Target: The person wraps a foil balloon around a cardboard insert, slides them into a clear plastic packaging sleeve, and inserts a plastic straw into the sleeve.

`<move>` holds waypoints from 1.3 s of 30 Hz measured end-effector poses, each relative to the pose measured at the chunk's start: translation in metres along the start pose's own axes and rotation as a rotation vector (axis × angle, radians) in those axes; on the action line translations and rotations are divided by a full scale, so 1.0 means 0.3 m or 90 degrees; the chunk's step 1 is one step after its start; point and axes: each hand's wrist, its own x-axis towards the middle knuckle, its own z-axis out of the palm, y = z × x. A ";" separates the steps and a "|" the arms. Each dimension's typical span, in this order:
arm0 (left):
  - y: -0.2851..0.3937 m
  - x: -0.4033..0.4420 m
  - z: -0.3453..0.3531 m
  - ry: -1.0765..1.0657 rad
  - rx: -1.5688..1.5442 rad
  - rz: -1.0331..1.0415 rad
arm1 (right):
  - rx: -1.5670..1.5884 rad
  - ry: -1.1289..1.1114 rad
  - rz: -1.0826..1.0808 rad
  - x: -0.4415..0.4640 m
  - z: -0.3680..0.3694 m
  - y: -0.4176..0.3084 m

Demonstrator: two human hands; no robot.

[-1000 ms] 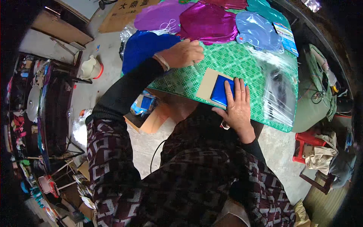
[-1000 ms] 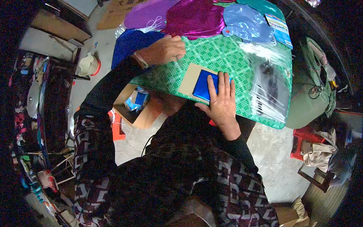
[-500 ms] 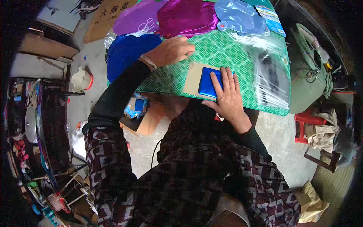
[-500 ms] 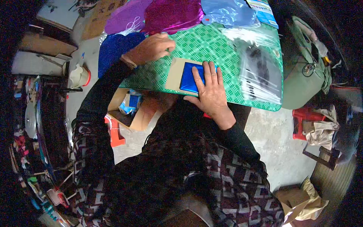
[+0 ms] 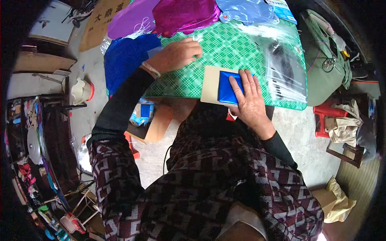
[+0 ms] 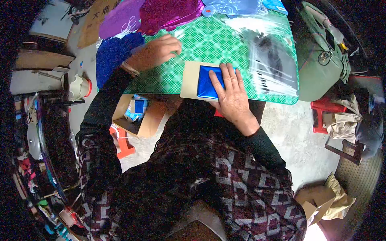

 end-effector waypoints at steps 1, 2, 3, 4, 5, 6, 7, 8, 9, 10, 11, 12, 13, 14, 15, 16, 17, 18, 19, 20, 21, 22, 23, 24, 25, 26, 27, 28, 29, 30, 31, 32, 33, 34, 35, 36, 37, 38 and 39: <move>0.013 0.010 0.001 -0.013 0.004 0.002 | 0.001 -0.006 0.012 -0.017 -0.013 0.008; 0.028 0.021 0.001 -0.025 0.009 0.004 | 0.002 -0.013 0.023 -0.032 -0.026 0.015; 0.042 0.030 0.000 -0.038 0.014 0.006 | 0.003 -0.019 0.034 -0.045 -0.038 0.021; 0.053 0.036 0.000 -0.050 0.020 0.008 | 0.004 -0.024 0.044 -0.053 -0.043 0.024; 0.060 0.039 0.002 -0.050 0.018 0.010 | 0.003 -0.025 0.047 -0.056 -0.044 0.024; 0.067 0.042 0.003 -0.062 0.019 0.015 | 0.003 -0.022 0.051 -0.058 -0.042 0.023; 0.073 0.045 0.003 -0.074 0.021 0.020 | 0.003 -0.018 0.054 -0.058 -0.038 0.021; 0.079 0.047 0.003 -0.086 0.023 0.024 | 0.003 -0.014 0.057 -0.057 -0.035 0.021; 0.085 0.049 0.001 -0.099 0.026 0.029 | 0.004 -0.011 0.060 -0.057 -0.032 0.021; 0.090 0.048 -0.003 -0.101 0.025 0.029 | 0.006 -0.010 0.062 -0.057 -0.032 0.021; 0.095 0.043 -0.011 -0.104 0.040 0.046 | 0.006 -0.010 0.061 -0.057 -0.033 0.021; 0.101 0.037 -0.020 -0.107 0.054 0.061 | 0.007 -0.010 0.060 -0.057 -0.035 0.020; 0.106 0.031 -0.026 -0.109 0.068 0.077 | 0.007 -0.010 0.059 -0.058 -0.036 0.020; 0.111 0.029 -0.030 -0.111 0.082 0.093 | 0.006 -0.010 0.057 -0.058 -0.035 0.020; 0.112 0.028 -0.026 -0.113 0.082 0.094 | 0.007 -0.009 0.058 -0.058 -0.034 0.020; 0.113 0.027 -0.018 -0.116 0.078 0.112 | 0.006 -0.007 0.055 -0.058 -0.033 0.021; 0.116 0.028 -0.009 -0.120 0.073 0.131 | 0.005 -0.006 0.053 -0.059 -0.032 0.020; 0.119 0.029 0.000 -0.123 0.068 0.150 | 0.003 -0.004 0.052 -0.060 -0.031 0.020; 0.119 0.031 0.008 -0.126 0.062 0.170 | 0.001 -0.003 0.051 -0.062 -0.031 0.020; 0.127 0.039 0.003 -0.127 0.060 0.173 | 0.001 -0.003 0.055 -0.064 -0.031 0.021; 0.135 0.041 -0.005 -0.144 0.041 0.155 | -0.001 -0.005 0.054 -0.066 -0.031 0.021; 0.143 0.041 -0.017 -0.162 0.022 0.137 | -0.002 -0.006 0.052 -0.065 -0.032 0.022; 0.152 0.042 -0.030 -0.180 0.003 0.118 | -0.003 -0.008 0.049 -0.065 -0.034 0.023; 0.157 0.044 -0.038 -0.197 -0.014 0.098 | -0.004 -0.009 0.045 -0.064 -0.035 0.024; 0.159 0.045 -0.043 -0.198 -0.014 0.099 | -0.004 -0.008 0.046 -0.063 -0.037 0.024; 0.160 0.045 -0.048 -0.192 -0.020 0.101 | -0.005 -0.010 0.046 -0.061 -0.040 0.024; 0.161 0.044 -0.052 -0.187 -0.027 0.102 | -0.006 -0.013 0.046 -0.059 -0.043 0.022; 0.162 0.044 -0.053 -0.180 -0.033 0.104 | -0.008 -0.016 0.047 -0.058 -0.045 0.021; 0.163 0.045 -0.053 -0.173 -0.041 0.107 | -0.010 -0.019 0.047 -0.059 -0.046 0.021; 0.166 0.047 -0.050 -0.173 -0.042 0.108 | -0.011 -0.020 0.049 -0.059 -0.045 0.020; 0.168 0.051 -0.046 -0.170 -0.038 0.109 | -0.013 -0.015 0.057 -0.057 -0.041 0.018; 0.171 0.053 -0.042 -0.168 -0.033 0.110 | -0.014 -0.010 0.064 -0.053 -0.036 0.014; 0.173 0.055 -0.038 -0.166 -0.028 0.111 | -0.015 -0.005 0.072 -0.048 -0.029 0.010; 0.174 0.056 -0.036 -0.164 -0.024 0.111 | -0.016 -0.001 0.079 -0.044 -0.023 0.004; 0.175 0.059 -0.036 -0.164 -0.024 0.112 | -0.016 0.000 0.080 -0.039 -0.017 -0.002; 0.176 0.062 -0.035 -0.165 -0.026 0.106 | -0.021 0.009 0.091 -0.034 -0.011 -0.011; 0.179 0.063 -0.034 -0.165 -0.029 0.100 | -0.026 0.018 0.103 -0.030 -0.004 -0.020; 0.181 0.063 -0.034 -0.165 -0.031 0.093 | -0.030 0.026 0.114 -0.026 0.001 -0.029; 0.182 0.063 -0.033 -0.166 -0.035 0.086 | -0.034 0.034 0.125 -0.024 0.004 -0.033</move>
